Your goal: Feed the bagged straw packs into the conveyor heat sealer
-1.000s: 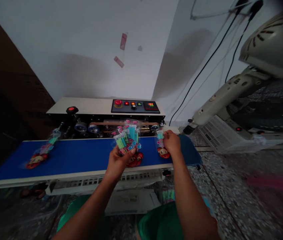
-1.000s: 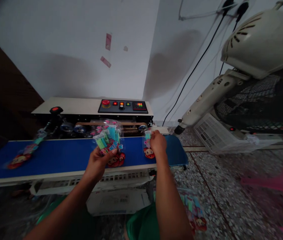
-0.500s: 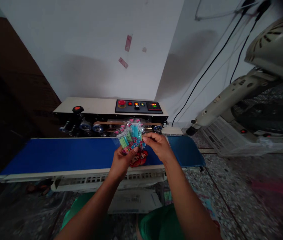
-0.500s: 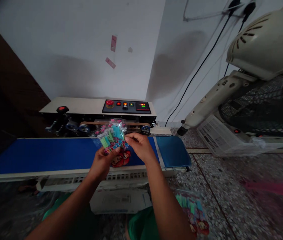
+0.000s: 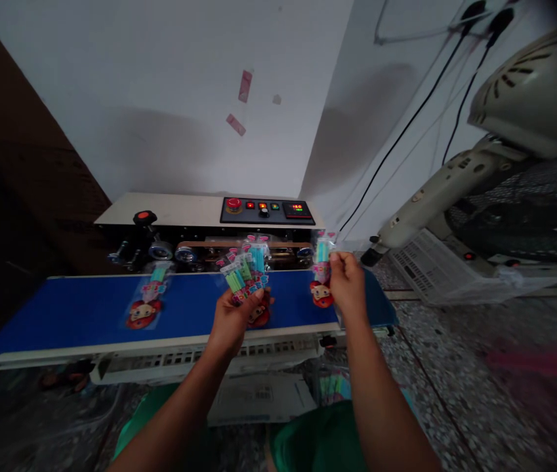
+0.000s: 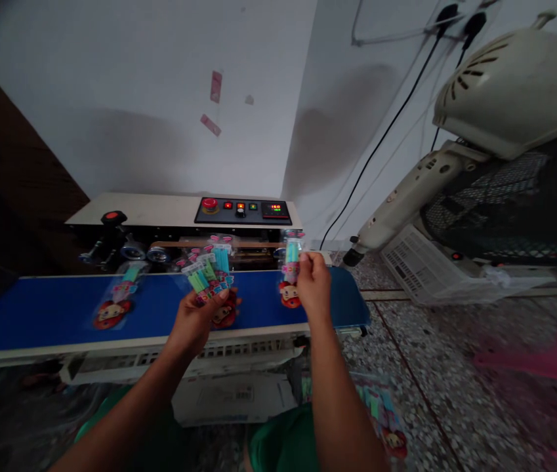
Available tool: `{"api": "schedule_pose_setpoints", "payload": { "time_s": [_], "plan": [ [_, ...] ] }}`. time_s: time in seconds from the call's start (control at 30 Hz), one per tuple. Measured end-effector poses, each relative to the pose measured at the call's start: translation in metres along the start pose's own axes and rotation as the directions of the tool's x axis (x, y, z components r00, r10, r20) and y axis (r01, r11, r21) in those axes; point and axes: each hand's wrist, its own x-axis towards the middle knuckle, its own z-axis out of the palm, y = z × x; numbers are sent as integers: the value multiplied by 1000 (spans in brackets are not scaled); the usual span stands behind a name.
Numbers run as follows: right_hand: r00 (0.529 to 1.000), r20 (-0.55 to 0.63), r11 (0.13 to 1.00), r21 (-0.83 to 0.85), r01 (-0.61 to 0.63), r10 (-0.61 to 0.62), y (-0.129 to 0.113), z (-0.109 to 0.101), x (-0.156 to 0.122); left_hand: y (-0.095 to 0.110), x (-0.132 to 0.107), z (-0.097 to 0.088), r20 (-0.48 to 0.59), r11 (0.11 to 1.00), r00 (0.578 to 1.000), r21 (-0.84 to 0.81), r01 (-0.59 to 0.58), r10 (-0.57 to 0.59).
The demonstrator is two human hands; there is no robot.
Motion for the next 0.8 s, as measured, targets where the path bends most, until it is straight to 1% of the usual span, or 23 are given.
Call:
{"api": "schedule_pose_setpoints", "payload": {
  "time_s": [0.03, 0.07, 0.13, 0.2, 0.23, 0.3, 0.4, 0.47, 0.5, 0.53, 0.57, 0.6, 0.63, 0.67, 0.7, 0.73, 0.8],
  "plan": [
    [1000, -31, 993, -121, -8, 4, 10, -7, 6, 2, -1, 1, -5, 1000, 1000, -7, -2, 2],
    [999, -37, 970, -242, -35, 27, 19, -14, 11, 4, -1, 2, -8, 1000, 1000, -16, -3, 3],
    [994, -6, 893, -440, -97, 105, 34, -20, 18, 7, -3, 3, -4, 1000, 1000, -29, 6, -6],
    [982, 47, 813, -568, -125, 184, 42, -18, 21, 8, -4, 4, 10, 1000, 1000, -22, 18, -18],
    [976, 73, 786, -607, -122, 207, 43, -14, 21, 7, -4, 4, 20, 1000, 999, -8, 25, -25],
    [965, 129, 759, -644, -92, 227, 40, -4, 20, 5, -4, 3, 32, 999, 999, 25, 28, -29],
    [954, 228, 782, -623, -13, 197, 28, 12, 16, 0, -2, 0, 38, 999, 999, 44, 21, -22],
    [959, 258, 849, -526, 39, 116, 16, 18, 10, -3, 0, -2, 10, 999, 1000, 38, -8, 8],
    [960, 272, 904, -423, 56, 68, 8, 20, 6, -4, 1, -2, -8, 999, 1000, 37, -24, 25],
    [955, 297, 960, -274, 61, 24, 0, 22, 1, -4, 1, -2, -23, 998, 999, 38, -43, 43],
    [940, 340, 995, -90, 49, -15, -9, 24, -5, -5, 2, -2, -33, 997, 997, 38, -62, 63],
    [916, 398, 995, 98, 17, -55, -17, 26, -11, -5, 2, -2, -33, 996, 997, 37, -75, 76],
    [886, 455, 967, 252, -29, -92, -25, 28, -18, -5, 2, -2, -27, 996, 996, 33, -82, 83],
    [861, 494, 931, 357, -73, -122, -33, 31, -24, -5, 2, -1, -18, 996, 996, 29, -86, 87],
    [849, 510, 903, 419, -101, -141, -39, 34, -30, -5, 2, 0, -10, 996, 996, 24, -89, 89],
    [854, 499, 884, 454, -110, -150, -43, 37, -34, -5, 1, 0, -1, 996, 996, 20, -90, 90],
    [899, 416, 864, 495, -98, -137, -46, 42, -39, -6, 1, 0, 3, 996, 996, 12, -94, 94]
  ]
}}
